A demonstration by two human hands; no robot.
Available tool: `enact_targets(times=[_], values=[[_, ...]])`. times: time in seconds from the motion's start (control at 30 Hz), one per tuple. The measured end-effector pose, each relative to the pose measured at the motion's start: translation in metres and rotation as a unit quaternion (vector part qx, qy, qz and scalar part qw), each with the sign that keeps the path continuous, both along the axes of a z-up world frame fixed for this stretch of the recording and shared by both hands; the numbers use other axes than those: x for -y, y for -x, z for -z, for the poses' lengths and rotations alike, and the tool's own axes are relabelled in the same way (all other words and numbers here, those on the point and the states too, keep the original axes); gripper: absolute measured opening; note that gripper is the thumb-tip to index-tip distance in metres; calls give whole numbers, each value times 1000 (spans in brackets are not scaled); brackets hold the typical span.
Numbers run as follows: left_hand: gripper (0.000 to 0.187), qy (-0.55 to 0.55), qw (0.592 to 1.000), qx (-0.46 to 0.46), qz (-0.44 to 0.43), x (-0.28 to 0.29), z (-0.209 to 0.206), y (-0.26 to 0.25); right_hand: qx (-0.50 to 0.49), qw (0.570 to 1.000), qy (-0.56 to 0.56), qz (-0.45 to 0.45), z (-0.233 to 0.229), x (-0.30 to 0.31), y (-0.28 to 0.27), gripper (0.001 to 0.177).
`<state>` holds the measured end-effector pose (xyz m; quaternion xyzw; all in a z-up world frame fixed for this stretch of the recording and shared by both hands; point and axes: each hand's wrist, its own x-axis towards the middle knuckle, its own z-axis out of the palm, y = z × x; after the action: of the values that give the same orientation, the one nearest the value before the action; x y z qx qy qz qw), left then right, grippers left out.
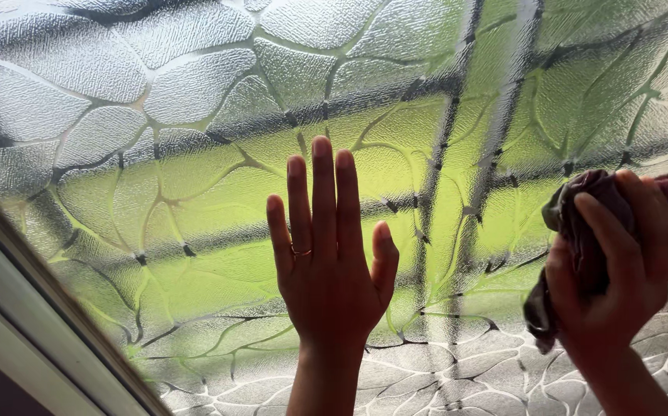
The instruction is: The person wipes a patterned glass window pane using a cloth while supporting themselves with one hand on the glass.
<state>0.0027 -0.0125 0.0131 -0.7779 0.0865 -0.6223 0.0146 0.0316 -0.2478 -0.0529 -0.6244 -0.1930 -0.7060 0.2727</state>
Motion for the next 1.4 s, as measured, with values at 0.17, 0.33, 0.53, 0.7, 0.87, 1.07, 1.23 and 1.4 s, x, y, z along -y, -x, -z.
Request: enact_targets(times=[0.17, 0.33, 0.53, 0.7, 0.87, 1.07, 1.23, 1.4], values=[[64, 2, 1000, -1, 0, 1, 1, 1, -7, 998, 53, -18, 19, -35, 2, 40], [65, 2, 1000, -1, 10, 0, -1, 5, -2, 977, 209, -33, 21, -1, -6, 42], [66, 4, 1000, -3, 7, -1, 1, 4, -13, 998, 3, -68, -17, 11, -2, 42], [67, 4, 1000, -14, 7, -2, 2, 3, -20, 997, 70, 3, -5, -44, 2, 43], [65, 0, 1000, -6, 12, -5, 3, 2, 1, 979, 202, -35, 7, -38, 5, 40], [64, -4, 1000, 3, 13, -9, 5, -1, 0, 998, 66, -1, -19, -22, -1, 37], [63, 2, 1000, -8, 8, -7, 7, 1, -5, 996, 90, -14, -16, -60, 5, 38], [64, 0, 1000, -11, 6, -8, 29, 6, -10, 966, 256, -24, 8, -46, 6, 40]])
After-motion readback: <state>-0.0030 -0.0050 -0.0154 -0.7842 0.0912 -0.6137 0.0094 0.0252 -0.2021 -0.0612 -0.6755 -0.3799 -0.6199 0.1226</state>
